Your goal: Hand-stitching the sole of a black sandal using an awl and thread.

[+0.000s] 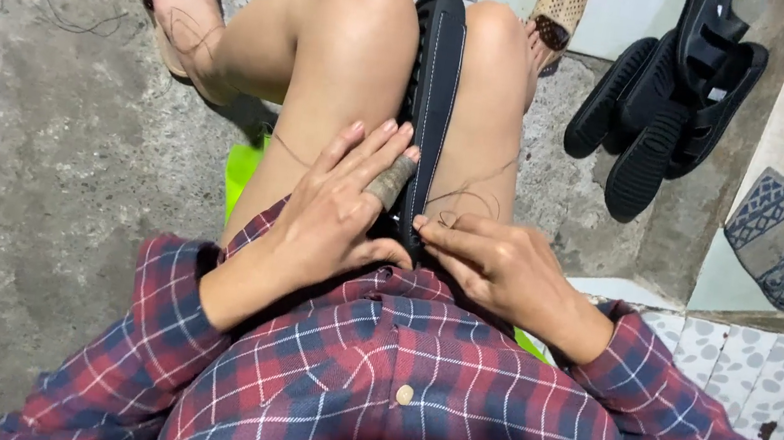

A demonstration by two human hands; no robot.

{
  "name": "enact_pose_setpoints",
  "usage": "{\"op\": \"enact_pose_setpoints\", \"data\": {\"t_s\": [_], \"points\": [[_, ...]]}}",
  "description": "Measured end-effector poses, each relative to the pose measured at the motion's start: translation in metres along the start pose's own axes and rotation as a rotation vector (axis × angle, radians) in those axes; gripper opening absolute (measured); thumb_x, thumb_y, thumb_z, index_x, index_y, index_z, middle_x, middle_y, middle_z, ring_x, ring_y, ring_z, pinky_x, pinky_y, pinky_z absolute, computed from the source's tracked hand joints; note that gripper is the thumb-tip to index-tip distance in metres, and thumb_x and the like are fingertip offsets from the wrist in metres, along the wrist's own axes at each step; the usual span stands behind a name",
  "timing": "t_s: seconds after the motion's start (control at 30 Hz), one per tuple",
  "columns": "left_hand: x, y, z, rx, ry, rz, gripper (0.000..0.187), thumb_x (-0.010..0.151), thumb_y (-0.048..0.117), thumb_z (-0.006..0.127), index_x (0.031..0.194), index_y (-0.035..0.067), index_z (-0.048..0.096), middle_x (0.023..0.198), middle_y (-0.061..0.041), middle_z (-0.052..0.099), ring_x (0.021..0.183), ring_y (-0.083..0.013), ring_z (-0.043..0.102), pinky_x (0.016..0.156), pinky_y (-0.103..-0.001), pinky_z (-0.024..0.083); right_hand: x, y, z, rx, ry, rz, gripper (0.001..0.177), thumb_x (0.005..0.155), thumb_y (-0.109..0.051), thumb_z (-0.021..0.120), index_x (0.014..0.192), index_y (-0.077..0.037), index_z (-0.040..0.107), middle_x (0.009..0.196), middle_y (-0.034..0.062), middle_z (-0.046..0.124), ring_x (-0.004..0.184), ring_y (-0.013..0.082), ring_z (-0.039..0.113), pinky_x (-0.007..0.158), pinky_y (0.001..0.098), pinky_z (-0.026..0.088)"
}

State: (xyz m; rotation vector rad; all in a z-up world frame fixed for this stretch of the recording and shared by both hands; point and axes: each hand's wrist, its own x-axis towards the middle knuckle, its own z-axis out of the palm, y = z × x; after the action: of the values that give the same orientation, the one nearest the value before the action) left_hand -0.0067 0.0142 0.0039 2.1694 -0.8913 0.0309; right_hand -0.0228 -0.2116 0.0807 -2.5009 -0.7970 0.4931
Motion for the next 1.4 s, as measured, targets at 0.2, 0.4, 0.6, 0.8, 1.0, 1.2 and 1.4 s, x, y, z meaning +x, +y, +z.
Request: {"op": "enact_pose_setpoints", "data": {"t_s": [0.2, 0.4, 0.6, 0.8, 1.0, 1.2, 1.4], "points": [[-0.029, 0.017, -0.010, -0.025, 0.039, -0.074, 0.015, 0.081, 0.021, 0.066, 0.085, 0.007, 0.064, 0.077, -0.006, 0.060, 0.077, -0.0246, 0.062, 0.094, -0.046, 0.043, -0.014, -0.002, 0.007, 0.048, 0.011, 0.146, 0.018, 0.089, -0.028, 0.063, 0.103, -0.025, 0.073, 0.080, -0.0001, 0.069, 0.059, 0.0257, 0.066, 0.048, 0.0331, 0.052], [-0.017, 0.021, -0.041, -0.541, -0.187, -0.207, 0.007, 0.078, 0.013, 0.067, 0.075, 0.008, 0.063, 0.082, -0.007, 0.061, 0.077, -0.0279, 0.063, 0.077, -0.043, 0.048, -0.015, -0.004, 0.011, -0.001, 0.093, 0.110, 0.018, 0.090, -0.029, 0.060, 0.103, -0.026, 0.073, 0.080, -0.0001, 0.067, 0.055, 0.0260, 0.064, 0.048, 0.0332, 0.051], [-0.014, 0.022, -0.021, -1.033, 0.050, -0.323, 0.007, 0.087, 0.009, 0.067, 0.091, 0.004, 0.070, 0.090, -0.009, 0.069, 0.081, -0.0209, 0.067, 0.077, -0.035, 0.053, -0.021, 0.003, 0.021, -0.141, 0.162, 0.028, 0.024, 0.091, -0.028, 0.058, 0.111, -0.030, 0.069, 0.085, -0.0019, 0.065, 0.053, 0.0247, 0.062, 0.048, 0.0336, 0.051], [-0.004, 0.025, -0.016, -0.478, 0.114, -0.378, 0.006, 0.085, 0.009, 0.069, 0.087, 0.003, 0.069, 0.076, -0.010, 0.064, 0.069, -0.0325, 0.064, 0.064, -0.039, 0.052, -0.023, 0.008, 0.030, -0.208, 0.233, -0.037, 0.028, 0.092, -0.026, 0.055, 0.117, -0.031, 0.068, 0.086, -0.0016, 0.063, 0.053, 0.0200, 0.061, 0.048, 0.0300, 0.051], [0.003, 0.029, -0.020, -0.505, 0.002, -0.483, 0.021, 0.081, 0.011, 0.073, 0.088, -0.007, 0.064, 0.072, -0.023, 0.064, 0.068, -0.0447, 0.063, 0.057, -0.051, 0.047, -0.020, 0.008, 0.028, -0.151, 0.214, -0.026, 0.029, 0.093, -0.025, 0.054, 0.118, -0.031, 0.068, 0.082, -0.0010, 0.062, 0.052, 0.0204, 0.060, 0.047, 0.0291, 0.050], [-0.001, 0.023, -0.019, -0.629, -0.076, -0.581, 0.021, 0.077, 0.012, 0.075, 0.095, 0.004, 0.066, 0.076, -0.011, 0.071, 0.072, -0.0318, 0.070, 0.062, -0.042, 0.054, -0.019, 0.004, 0.009, -0.111, 0.074, 0.037, 0.034, 0.092, -0.027, 0.052, 0.123, -0.035, 0.064, 0.078, 0.0000, 0.060, 0.052, 0.0255, 0.061, 0.048, 0.0355, 0.051], [0.008, 0.026, -0.020, -0.570, -0.066, -0.586, 0.016, 0.078, 0.014, 0.074, 0.090, 0.006, 0.067, 0.075, -0.010, 0.072, 0.070, -0.0325, 0.068, 0.059, -0.041, 0.052, -0.025, 0.002, -0.038, 0.044, -0.277, 0.249, 0.051, 0.086, -0.018, 0.046, 0.134, -0.034, 0.054, 0.084, 0.0163, 0.069, 0.072, 0.0450, 0.066, 0.065, 0.0545, 0.054]]}}
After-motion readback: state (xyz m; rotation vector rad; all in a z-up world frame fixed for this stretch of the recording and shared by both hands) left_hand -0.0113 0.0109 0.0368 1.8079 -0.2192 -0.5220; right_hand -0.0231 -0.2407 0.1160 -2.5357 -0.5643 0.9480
